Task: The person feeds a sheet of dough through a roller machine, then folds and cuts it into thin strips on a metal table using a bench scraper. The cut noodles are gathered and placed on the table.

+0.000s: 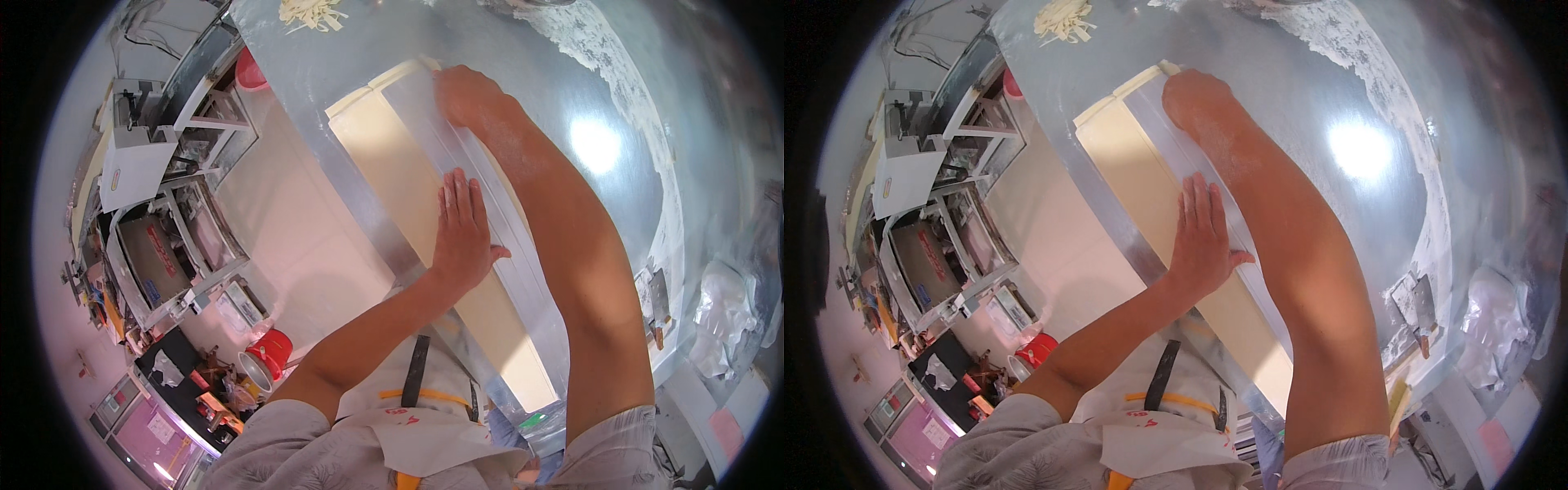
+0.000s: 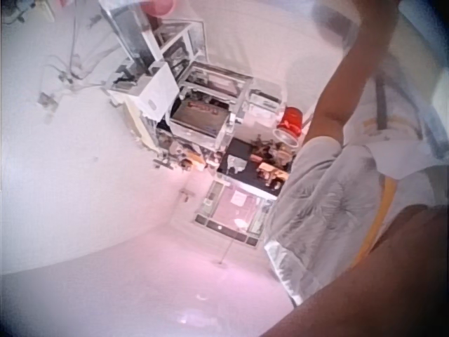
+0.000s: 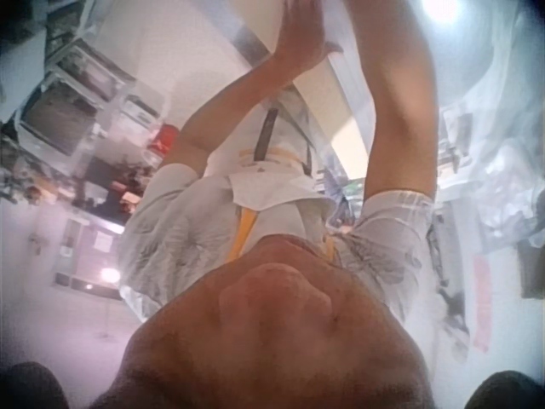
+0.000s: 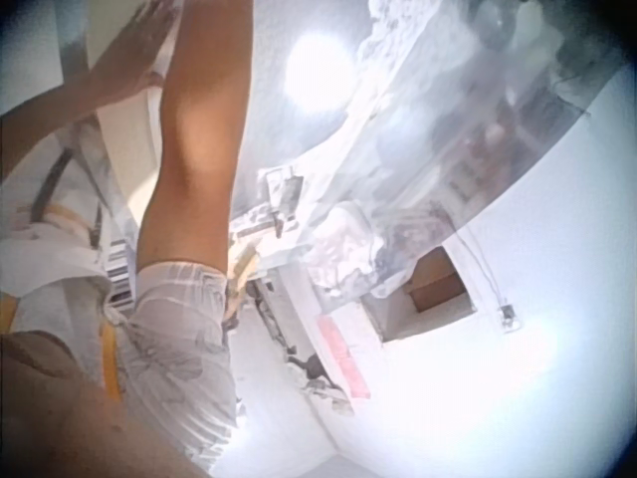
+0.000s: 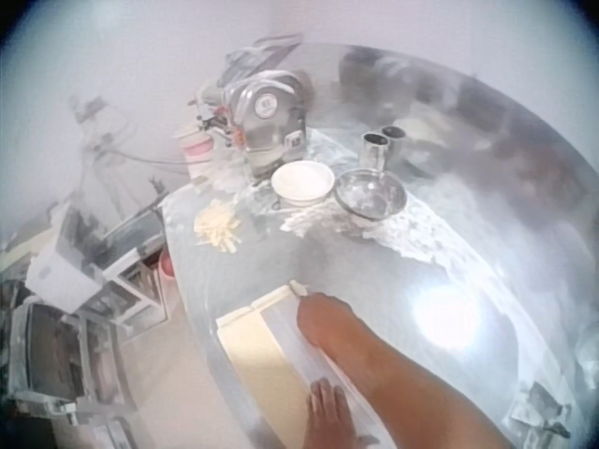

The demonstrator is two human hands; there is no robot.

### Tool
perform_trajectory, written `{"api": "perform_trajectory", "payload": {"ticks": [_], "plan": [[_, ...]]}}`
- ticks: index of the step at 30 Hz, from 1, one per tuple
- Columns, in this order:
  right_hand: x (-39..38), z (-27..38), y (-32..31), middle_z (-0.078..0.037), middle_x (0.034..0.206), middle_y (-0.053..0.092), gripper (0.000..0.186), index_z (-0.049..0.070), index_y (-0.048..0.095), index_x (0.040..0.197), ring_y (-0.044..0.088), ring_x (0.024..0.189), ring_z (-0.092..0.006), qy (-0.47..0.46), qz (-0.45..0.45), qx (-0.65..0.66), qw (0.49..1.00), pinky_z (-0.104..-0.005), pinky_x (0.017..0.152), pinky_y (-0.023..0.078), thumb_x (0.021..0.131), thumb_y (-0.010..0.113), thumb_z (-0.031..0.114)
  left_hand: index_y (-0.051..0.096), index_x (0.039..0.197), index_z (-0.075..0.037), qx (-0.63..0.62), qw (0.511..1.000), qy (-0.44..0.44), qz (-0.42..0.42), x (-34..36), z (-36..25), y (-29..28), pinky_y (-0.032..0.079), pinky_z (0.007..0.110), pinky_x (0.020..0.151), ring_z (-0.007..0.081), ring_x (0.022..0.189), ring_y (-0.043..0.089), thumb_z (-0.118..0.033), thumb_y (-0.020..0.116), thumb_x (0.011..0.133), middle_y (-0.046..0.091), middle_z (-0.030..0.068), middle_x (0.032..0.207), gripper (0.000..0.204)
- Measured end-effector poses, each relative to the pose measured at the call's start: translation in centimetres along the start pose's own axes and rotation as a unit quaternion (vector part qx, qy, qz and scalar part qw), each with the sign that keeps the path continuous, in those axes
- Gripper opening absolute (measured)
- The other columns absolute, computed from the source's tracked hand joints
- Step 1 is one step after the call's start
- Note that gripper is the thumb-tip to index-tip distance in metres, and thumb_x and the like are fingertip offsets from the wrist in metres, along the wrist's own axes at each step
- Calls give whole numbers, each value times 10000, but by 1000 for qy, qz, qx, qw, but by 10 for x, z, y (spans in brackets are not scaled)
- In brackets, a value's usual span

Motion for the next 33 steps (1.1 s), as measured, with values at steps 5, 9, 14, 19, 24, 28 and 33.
{"api": "perform_trajectory", "payload": {"ticks": [5, 9, 14, 19, 24, 28, 33], "plan": [[-11, -8, 0, -195, 1295, 726, 421, 35, 638, 1417, 728, 1118, -402, 40, 10, 24, 999, -499, 943, 602, 1042, 447, 45, 209, 1557, 234, -4, 1000, 5, -7, 2, -1, -1, 202, 640, 1280, 609, 1562, 139, -596, 862, 746, 126, 455, 1654, 1331], [-13, -22, 15, -192, 1277, 730, 425, 47, 621, 1439, 725, 1119, -395, 13, -4, 27, 1000, -490, 945, 599, 1050, 452, 70, 210, 1554, 236, 2, 1000, 16, -13, 2, -5, 1, 205, 641, 1276, 616, 1558, 143, -584, 876, 732, 128, 467, 1646, 1338], [-31, -30, 24, -186, 1251, 736, 416, 51, 624, 1430, 727, 1103, -390, 15, 15, 33, 999, -487, 930, 603, 1044, 470, 80, 207, 1552, 240, 4, 1000, 15, -11, 2, -5, 2, 209, 643, 1272, 631, 1546, 153, -576, 886, 721, 126, 483, 1635, 1348], [-66, -38, 24, -194, 1244, 736, 370, 38, 642, 1381, 726, 1096, -399, 34, 51, 58, 996, -490, 916, 601, 1076, 444, 108, 207, 1544, 248, 18, 999, 26, -16, 2, -7, 2, 209, 645, 1270, 647, 1536, 157, -585, 880, 730, 128, 490, 1629, 1346], [-92, -54, 42, -219, 1176, 750, 334, 12, 664, 1307, 736, 1043, -416, 33, 40, 75, 996, -497, 892, 599, 1091, 438, 129, 193, 1564, 227, 23, 1000, 13, -1, 5, -8, 7, 181, 639, 1279, 647, 1541, 135, -607, 873, 737, 135, 487, 1628, 1358], [-121, -61, 43, -220, 1118, 757, 322, -18, 672, 1247, 739, 1003, -419, 33, 53, 87, 994, -499, 867, 594, 1102, 440, 151, 184, 1583, 206, -16, 999, -17, 27, 5, -8, 8, 146, 603, 1298, 605, 1569, 106, -602, 887, 738, 153, 465, 1639, 1364], [-153, -70, 50, -216, 1065, 759, 316, -35, 672, 1206, 740, 958, -406, 47, 59, 116, 990, -497, 830, 589, 1111, 463, 183, 181, 1584, 204, 33, 999, -8, 33, 2, -9, 15, 126, 573, 1309, 567, 1589, 87, -606, 892, 744, 132, 450, 1657, 1367]]}}
Point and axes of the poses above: each hand's wrist, its own x-axis towards the middle knuckle, its own y-axis out of the palm, z = x × y, the point moved 4 cm from there along x, towards the middle knuckle
